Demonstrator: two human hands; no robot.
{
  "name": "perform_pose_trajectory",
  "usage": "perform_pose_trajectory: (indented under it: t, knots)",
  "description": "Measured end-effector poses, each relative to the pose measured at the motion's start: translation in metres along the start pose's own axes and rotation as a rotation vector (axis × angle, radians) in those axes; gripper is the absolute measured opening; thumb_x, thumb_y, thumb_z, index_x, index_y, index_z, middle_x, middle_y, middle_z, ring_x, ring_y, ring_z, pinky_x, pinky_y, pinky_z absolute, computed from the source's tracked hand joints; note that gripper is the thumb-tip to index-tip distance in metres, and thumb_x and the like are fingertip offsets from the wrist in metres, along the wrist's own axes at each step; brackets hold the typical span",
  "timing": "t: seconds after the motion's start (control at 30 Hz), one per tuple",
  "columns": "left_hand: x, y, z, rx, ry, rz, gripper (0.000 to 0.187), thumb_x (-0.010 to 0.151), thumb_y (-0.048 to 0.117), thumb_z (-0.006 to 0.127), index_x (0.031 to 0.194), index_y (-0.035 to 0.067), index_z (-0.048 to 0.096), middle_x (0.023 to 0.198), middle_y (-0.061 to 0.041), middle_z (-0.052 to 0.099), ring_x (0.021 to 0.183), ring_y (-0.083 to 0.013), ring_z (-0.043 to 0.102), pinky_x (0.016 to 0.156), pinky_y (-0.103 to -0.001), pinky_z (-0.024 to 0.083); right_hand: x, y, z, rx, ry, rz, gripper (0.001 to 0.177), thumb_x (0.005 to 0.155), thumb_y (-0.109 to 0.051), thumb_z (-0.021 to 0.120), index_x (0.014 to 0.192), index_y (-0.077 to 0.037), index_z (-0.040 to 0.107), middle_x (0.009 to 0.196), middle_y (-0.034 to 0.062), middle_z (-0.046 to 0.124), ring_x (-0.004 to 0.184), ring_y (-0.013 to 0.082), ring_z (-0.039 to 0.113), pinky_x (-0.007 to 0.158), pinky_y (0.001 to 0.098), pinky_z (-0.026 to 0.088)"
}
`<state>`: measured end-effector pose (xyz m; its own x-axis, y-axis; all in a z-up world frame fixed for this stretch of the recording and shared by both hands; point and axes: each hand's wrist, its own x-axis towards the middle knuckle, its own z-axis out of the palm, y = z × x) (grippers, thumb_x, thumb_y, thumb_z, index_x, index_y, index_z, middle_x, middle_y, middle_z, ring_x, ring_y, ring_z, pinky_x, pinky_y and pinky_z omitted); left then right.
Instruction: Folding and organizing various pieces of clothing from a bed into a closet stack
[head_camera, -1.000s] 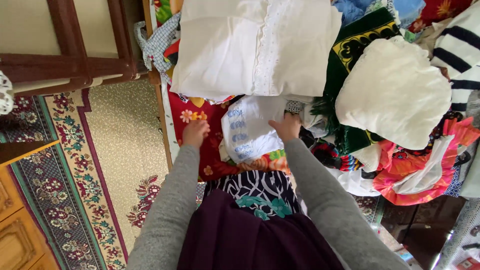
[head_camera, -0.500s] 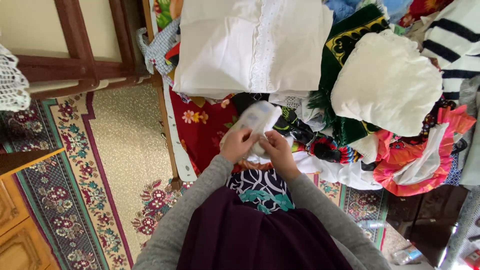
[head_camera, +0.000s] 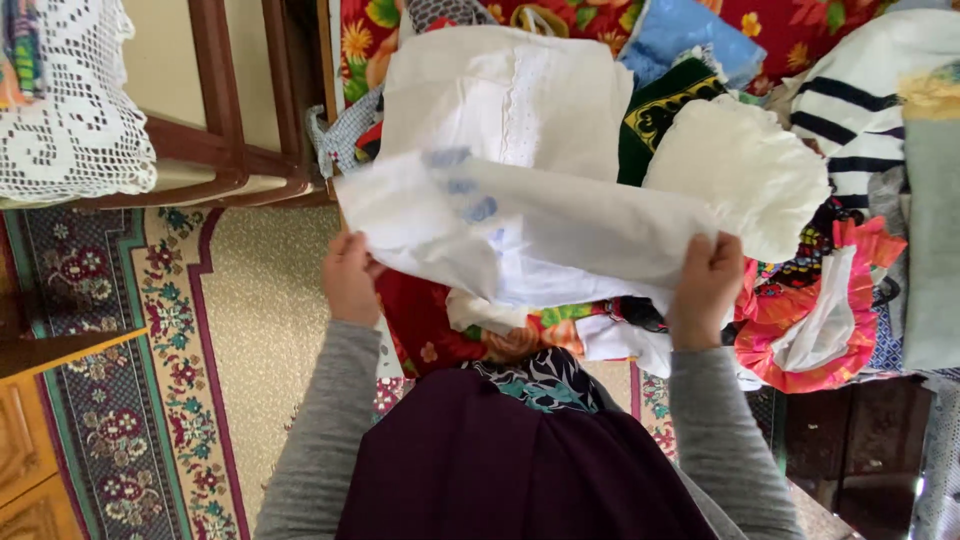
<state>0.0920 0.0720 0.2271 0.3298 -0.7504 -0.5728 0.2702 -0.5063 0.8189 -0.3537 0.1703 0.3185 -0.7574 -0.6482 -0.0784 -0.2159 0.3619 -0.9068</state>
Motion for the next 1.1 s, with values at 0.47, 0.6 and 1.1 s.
perform_pose_trajectory:
  t: [0.47,0.6,1.1]
  knots:
    - [-0.060,0.157,0.004,0.518,-0.296,0.208,0.016,0.084,0.029,0.081,0.080,0.015,0.074,0.066,-0.003,0.066,0.060,-0.0129,0.060,0.056,-0.030,0.051,0.003,-0.051,-0.027,0.414,-0.408,0.390,0.011,0.084,-0.001,0.075,0.093,-0.004,0.070,0.080,0.0097,0.068,0.075,0.0207,0.073,0.071,0.0387,0.062]
    - [-0.004,0.193,0.011,0.486,-0.270,0.566,0.024,0.091,0.010,0.077,0.112,0.000,0.072,0.102,-0.016,0.067,0.098,-0.0265,0.063,0.088,-0.043,0.053,0.077,-0.009,0.001,0.287,-0.463,0.207,0.025,0.085,-0.006,0.078,0.109,-0.010,0.072,0.092,0.0077,0.071,0.085,0.0197,0.074,0.083,0.0360,0.060]
    - [0.090,0.158,0.063,0.563,-0.186,0.456,0.036,0.085,-0.014,0.064,0.087,0.022,0.069,0.114,-0.001,0.070,0.112,-0.0201,0.065,0.106,-0.037,0.059,0.185,0.002,0.063,-0.501,-0.298,-0.705,0.021,0.087,0.008,0.077,0.092,-0.012,0.074,0.113,0.0089,0.056,0.112,0.0339,0.061,0.116,0.0655,0.021]
